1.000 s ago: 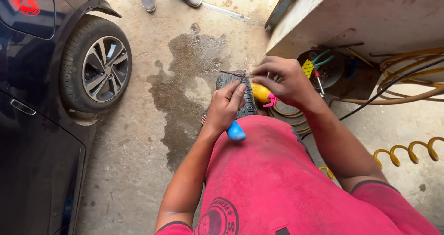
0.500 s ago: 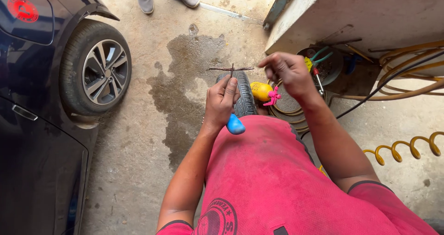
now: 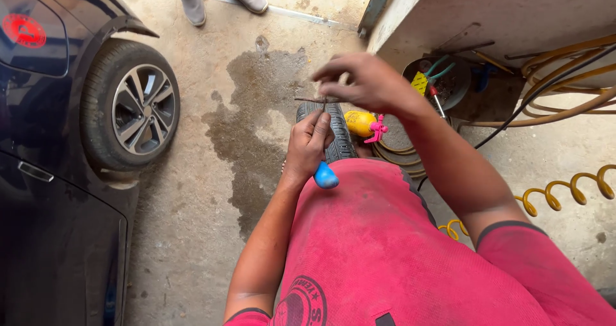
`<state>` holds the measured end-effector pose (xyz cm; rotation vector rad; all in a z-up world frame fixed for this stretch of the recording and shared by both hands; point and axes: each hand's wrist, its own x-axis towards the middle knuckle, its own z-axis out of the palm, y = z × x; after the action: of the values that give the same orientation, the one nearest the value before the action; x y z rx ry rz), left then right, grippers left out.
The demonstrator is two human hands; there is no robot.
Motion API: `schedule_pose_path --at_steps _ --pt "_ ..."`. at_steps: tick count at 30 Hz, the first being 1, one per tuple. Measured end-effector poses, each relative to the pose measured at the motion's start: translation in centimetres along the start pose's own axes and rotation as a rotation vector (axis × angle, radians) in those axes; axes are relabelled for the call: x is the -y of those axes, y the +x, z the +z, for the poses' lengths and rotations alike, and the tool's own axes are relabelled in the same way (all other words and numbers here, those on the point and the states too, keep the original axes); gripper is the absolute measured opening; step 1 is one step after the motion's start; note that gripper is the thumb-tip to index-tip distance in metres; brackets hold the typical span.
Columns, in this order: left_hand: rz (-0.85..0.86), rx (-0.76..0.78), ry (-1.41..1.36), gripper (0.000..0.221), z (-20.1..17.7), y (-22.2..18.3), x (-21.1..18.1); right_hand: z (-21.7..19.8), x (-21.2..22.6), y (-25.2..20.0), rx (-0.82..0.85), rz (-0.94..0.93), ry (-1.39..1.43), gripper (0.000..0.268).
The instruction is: Repairing a puncture in a car tire using a plug kit.
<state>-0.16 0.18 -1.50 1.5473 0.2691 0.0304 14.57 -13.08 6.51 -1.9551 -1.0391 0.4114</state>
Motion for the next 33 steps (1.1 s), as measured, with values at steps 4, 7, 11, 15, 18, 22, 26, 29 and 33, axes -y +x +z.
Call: schedule_pose_path --at_steps 4,7,11,15,18,22,26,29,33 --pt "-0.001 0.016 -0.034 0.032 0.5 0.1 0.5 1.9 0.0 2.1 0.173 0.045 0.095 0.031" --pt "-0.003 0.001 -0.03 0.032 0.2 0.0 1.2 2.9 -2.4 2.8 0.019 0.015 0.238 0.023" --pt "-0.029 0.008 -0.082 0.035 -0.3 -0.2 1.7 1.1 -4.3 1.2 -0.218 0.022 0.309 0.018" --pt "-0.088 -0.008 -0.117 0.034 -0.2 -0.4 1.8 1.6 -3.8 -2.3 -0.019 0.073 0.171 0.022" --pt "-0.098 -0.014 -0.115 0.029 0.0 0.4 1.7 2.7 -5.7 -3.8 0.008 0.141 0.01 0.021" --pt "-0.063 -0.009 -0.106 0.034 0.6 0.0 3.3 4.2 -7.6 -5.9 -0.101 0.204 0.361 0.014" --pt "-0.119 -0.034 -0.179 0.035 1.3 0.3 4.1 4.3 -6.0 -6.3 -0.261 0.012 0.073 0.015" --pt "-0.159 -0.021 -0.291 0.035 1.4 0.2 4.1 4.6 -5.8 -6.8 -0.3 -0.053 0.037 0.016" --pt "-0.096 -0.044 -0.095 0.026 1.5 0.0 3.1 5.5 -7.6 -7.7 -0.279 0.059 0.33 0.018"
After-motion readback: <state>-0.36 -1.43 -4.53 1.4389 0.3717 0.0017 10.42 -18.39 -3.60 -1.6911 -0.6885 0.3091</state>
